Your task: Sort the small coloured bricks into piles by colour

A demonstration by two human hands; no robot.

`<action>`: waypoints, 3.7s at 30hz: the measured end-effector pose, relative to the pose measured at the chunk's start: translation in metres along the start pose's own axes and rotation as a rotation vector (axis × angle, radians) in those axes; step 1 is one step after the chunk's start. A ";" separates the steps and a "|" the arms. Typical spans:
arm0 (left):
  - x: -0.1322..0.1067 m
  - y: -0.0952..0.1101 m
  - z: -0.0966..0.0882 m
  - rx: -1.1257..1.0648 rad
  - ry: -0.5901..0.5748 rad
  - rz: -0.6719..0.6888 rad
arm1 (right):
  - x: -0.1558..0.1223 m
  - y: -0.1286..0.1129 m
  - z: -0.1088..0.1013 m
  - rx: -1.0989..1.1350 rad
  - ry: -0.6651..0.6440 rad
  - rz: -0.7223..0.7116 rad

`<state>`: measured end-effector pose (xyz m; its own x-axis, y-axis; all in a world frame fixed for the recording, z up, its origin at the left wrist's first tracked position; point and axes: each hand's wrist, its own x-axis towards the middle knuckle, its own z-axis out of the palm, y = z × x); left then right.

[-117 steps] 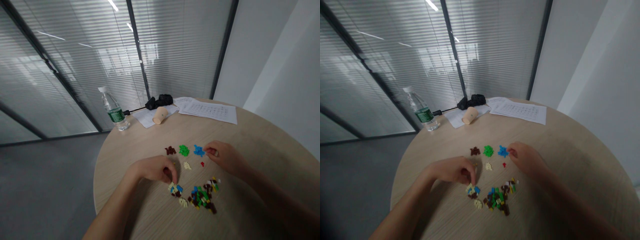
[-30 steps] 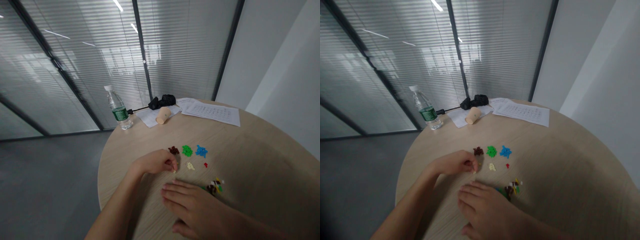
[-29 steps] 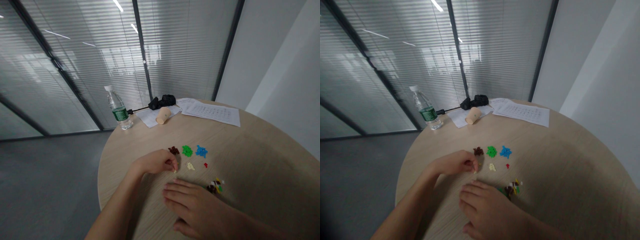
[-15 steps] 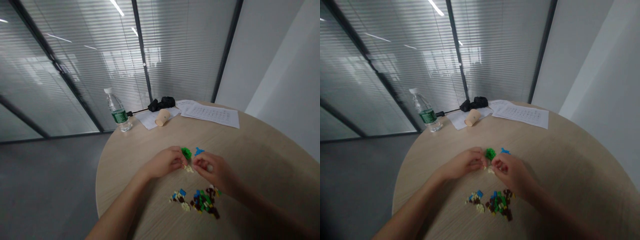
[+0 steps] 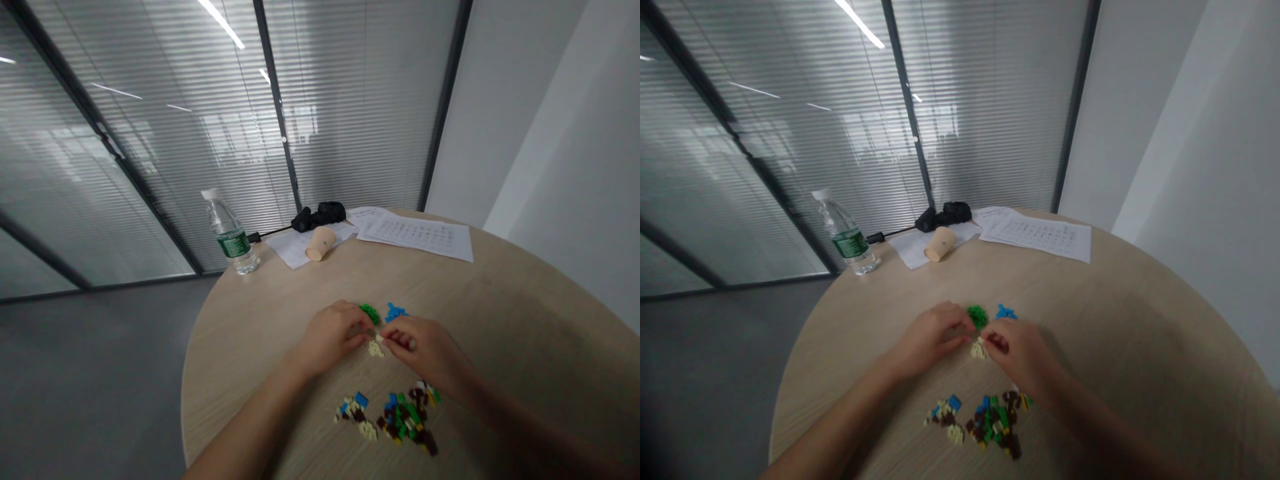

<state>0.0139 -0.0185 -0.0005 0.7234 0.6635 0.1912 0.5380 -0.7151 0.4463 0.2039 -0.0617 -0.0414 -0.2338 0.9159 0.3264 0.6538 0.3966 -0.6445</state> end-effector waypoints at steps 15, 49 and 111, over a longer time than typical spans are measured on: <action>-0.001 -0.004 0.000 0.173 -0.072 0.012 | 0.001 -0.004 0.006 -0.150 -0.041 -0.250; 0.000 -0.003 0.003 0.184 -0.123 -0.033 | -0.002 -0.002 0.000 -0.166 -0.088 -0.224; -0.017 0.004 -0.025 -0.112 -0.629 -0.118 | -0.014 -0.042 0.001 -0.079 -0.433 -0.345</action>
<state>-0.0068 -0.0270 0.0198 0.7957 0.4564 -0.3982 0.6057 -0.5955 0.5278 0.1785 -0.0912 -0.0197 -0.7074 0.6822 0.1848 0.5347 0.6875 -0.4913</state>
